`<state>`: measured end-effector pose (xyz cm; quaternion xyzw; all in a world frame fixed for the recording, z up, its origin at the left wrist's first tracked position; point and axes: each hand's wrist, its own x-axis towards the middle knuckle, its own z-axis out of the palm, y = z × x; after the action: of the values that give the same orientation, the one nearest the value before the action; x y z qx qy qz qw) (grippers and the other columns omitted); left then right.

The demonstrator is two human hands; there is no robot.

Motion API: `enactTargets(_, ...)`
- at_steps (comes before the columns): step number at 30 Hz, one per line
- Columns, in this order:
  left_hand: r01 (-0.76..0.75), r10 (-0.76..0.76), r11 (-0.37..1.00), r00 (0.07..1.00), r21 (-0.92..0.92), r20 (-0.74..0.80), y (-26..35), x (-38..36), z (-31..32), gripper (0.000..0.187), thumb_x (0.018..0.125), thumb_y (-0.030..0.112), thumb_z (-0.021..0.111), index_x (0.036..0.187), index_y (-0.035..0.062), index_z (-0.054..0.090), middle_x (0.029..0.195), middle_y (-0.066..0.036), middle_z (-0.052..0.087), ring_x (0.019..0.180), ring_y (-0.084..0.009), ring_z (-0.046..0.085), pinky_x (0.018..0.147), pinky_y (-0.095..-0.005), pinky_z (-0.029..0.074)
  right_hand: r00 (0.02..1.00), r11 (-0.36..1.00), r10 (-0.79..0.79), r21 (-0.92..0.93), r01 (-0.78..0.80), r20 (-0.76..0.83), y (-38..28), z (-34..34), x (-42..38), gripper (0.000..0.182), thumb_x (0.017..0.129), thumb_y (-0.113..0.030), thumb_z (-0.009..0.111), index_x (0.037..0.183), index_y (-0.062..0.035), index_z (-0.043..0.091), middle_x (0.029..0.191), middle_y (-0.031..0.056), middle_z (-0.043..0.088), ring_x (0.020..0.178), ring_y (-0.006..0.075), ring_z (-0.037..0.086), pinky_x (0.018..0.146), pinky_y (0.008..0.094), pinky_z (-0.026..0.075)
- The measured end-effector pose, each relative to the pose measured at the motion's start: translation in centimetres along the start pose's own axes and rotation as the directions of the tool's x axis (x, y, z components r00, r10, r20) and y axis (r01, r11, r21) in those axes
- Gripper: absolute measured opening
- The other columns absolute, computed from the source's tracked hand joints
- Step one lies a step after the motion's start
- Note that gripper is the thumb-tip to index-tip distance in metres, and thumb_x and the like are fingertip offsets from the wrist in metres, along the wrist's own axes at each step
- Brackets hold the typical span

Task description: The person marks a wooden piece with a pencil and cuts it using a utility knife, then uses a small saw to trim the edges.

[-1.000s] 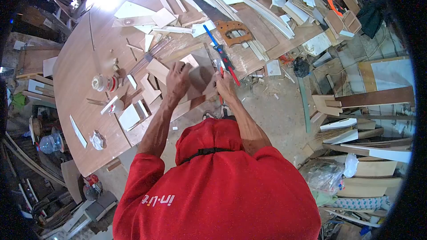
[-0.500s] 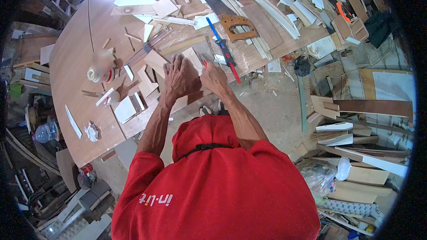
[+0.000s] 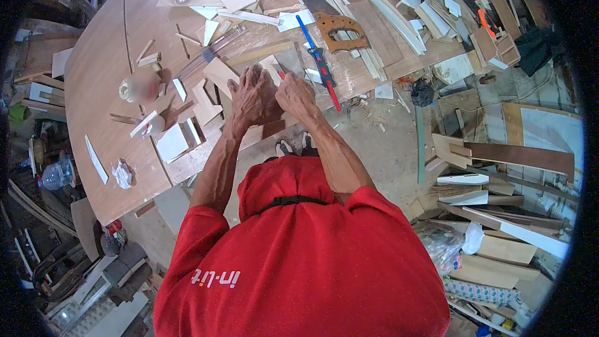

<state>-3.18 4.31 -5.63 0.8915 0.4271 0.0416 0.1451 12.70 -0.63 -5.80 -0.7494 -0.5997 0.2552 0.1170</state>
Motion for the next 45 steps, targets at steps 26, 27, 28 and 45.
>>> enactTargets(26,0.031,-0.026,0.999,0.992,-0.034,0.125,0.6,0.2,-2.1,0.087,0.065,0.031,0.078,0.141,0.0109,0.04,0.151,-0.017,0.028,0.141,-0.0344,0.023,0.099,-0.0697,0.022,0.999,0.989,-0.015,-0.149,0.021,0.042,-0.3,0.3,0.8,0.033,0.084,-0.017,0.053,0.1,0.0106,0.058,0.093,0.0315,0.065,0.089,0.042,0.067,0.078,0.0448,0.054)
enactTargets(27,-0.004,0.004,1.0,0.996,-0.006,0.085,0.3,0.3,-1.7,0.082,0.069,0.034,0.074,0.14,0.0095,0.042,0.151,-0.015,0.027,0.141,-0.0334,0.022,0.1,-0.0716,0.021,0.998,0.99,0.0,-0.138,0.009,0.061,-0.7,-0.1,0.9,0.034,0.084,-0.017,0.051,0.101,0.0111,0.057,0.094,0.0321,0.065,0.091,0.0424,0.066,0.08,0.0448,0.054)
enactTargets(28,-0.037,0.036,0.999,0.998,0.024,0.046,0.0,0.4,-1.3,0.076,0.073,0.038,0.071,0.138,0.0082,0.044,0.15,-0.013,0.027,0.141,-0.0324,0.021,0.1,-0.0736,0.021,0.997,0.992,0.014,-0.127,-0.004,0.081,-1.1,-0.5,0.9,0.035,0.084,-0.018,0.05,0.102,0.0115,0.057,0.095,0.0327,0.065,0.093,0.0427,0.066,0.082,0.0447,0.054)
enactTargets(45,-0.017,0.018,1.0,1.0,0.019,-0.006,0.5,0.3,-1.4,0.08,0.064,0.031,0.069,0.137,0.0056,0.044,0.149,-0.015,0.032,0.139,-0.0347,0.027,0.102,-0.0685,0.024,0.988,0.987,0.136,0.079,-0.143,0.078,-2.6,-3.5,-2.3,0.037,0.082,-0.017,0.047,0.097,0.0159,0.057,0.087,0.0396,0.061,0.089,0.0503,0.063,0.08,0.0524,0.051)
